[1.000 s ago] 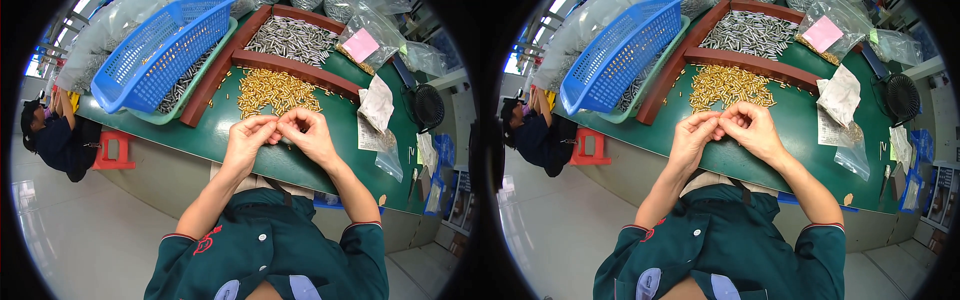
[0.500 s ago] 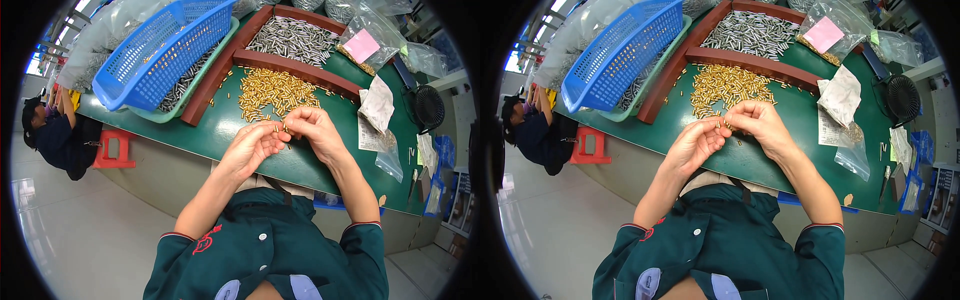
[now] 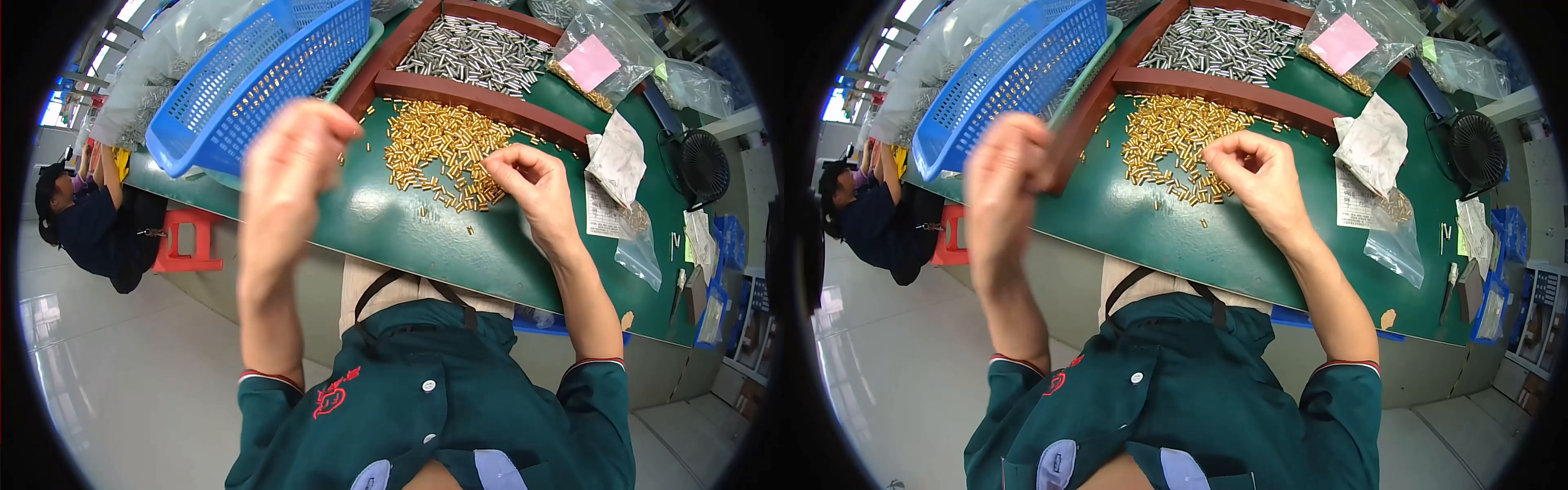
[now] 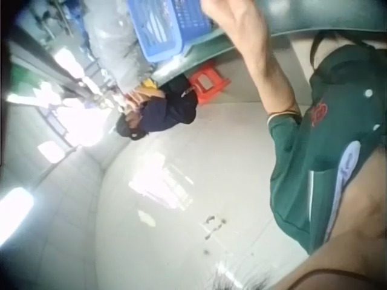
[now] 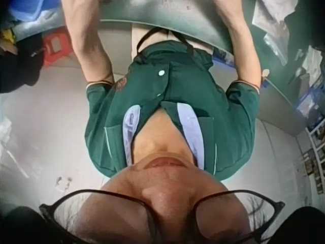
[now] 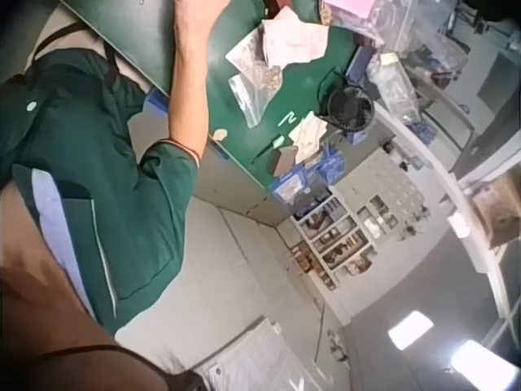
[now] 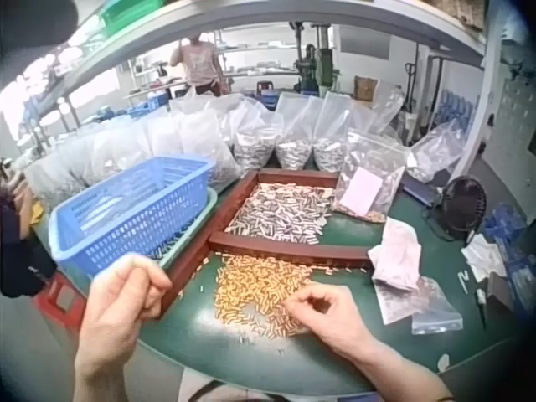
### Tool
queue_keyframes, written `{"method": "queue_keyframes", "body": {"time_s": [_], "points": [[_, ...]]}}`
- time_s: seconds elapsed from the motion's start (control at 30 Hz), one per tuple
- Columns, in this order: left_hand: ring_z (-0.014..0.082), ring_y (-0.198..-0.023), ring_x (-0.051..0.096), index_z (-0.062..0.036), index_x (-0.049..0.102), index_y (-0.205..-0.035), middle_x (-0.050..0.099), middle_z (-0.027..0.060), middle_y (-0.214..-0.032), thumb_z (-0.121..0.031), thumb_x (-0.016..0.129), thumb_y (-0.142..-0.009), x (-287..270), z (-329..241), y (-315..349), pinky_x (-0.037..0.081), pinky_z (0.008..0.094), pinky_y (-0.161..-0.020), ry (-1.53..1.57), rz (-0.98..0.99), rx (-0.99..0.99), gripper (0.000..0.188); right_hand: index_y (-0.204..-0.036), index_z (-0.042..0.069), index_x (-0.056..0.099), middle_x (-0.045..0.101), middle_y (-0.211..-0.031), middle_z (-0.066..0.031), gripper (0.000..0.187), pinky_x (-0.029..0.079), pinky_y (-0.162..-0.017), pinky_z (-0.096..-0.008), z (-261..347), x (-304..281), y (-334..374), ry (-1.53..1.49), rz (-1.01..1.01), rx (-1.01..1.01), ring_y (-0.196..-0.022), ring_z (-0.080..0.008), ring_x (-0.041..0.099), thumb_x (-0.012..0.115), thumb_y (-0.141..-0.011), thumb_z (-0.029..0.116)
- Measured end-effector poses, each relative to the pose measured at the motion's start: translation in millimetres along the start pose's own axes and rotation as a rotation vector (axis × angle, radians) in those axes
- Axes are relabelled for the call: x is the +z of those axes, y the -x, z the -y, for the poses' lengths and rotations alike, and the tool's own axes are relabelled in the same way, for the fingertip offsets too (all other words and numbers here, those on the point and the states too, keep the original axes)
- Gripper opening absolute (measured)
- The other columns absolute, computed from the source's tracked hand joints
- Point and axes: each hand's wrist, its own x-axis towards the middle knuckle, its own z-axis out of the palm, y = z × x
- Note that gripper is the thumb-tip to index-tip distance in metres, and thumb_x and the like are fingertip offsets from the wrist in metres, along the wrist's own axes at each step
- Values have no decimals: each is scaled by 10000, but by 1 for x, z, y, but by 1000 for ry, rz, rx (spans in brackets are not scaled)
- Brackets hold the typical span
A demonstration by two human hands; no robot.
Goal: Manually sorting and inspecting small gold-colored metal hardware components on a workbench.
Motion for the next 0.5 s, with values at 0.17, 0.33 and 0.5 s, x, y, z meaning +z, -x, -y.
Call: {"method": "queue_keyframes", "body": {"time_s": [0.17, 0.33, 0.5], "points": [[238, -772, 604, 2, 589, -981, 645, 156, -881, -123, 408, -951, -79, -59, -52, 447, 308, -725, -1196, -295, 360, 222, -828, 10, 683, 579, -693, 40, 113, 374, -552, -196, -1, 3, -1, 73, -3, -26, -619, -21, 451, 674, -819, 121], [370, -903, 603, -59, 589, -1058, 635, 201, -930, -166, 394, -940, -141, -49, -90, 449, 402, -787, -1523, -146, 45, 252, -787, 31, 677, 583, -672, -47, 71, 448, -608, -297, -11, 7, -3, 530, -15, -286, -669, -168, 546, 667, -740, 83], [331, -994, 580, -30, 604, -1052, 628, 148, -1007, -167, 516, -907, -125, -39, -72, 440, 376, -837, -1581, -243, 473, 219, -720, 53, 648, 576, -694, -57, 41, 457, -676, -381, -17, 14, -2, 737, 82, -396, -753, -250, 551, 666, -705, 87]]}}
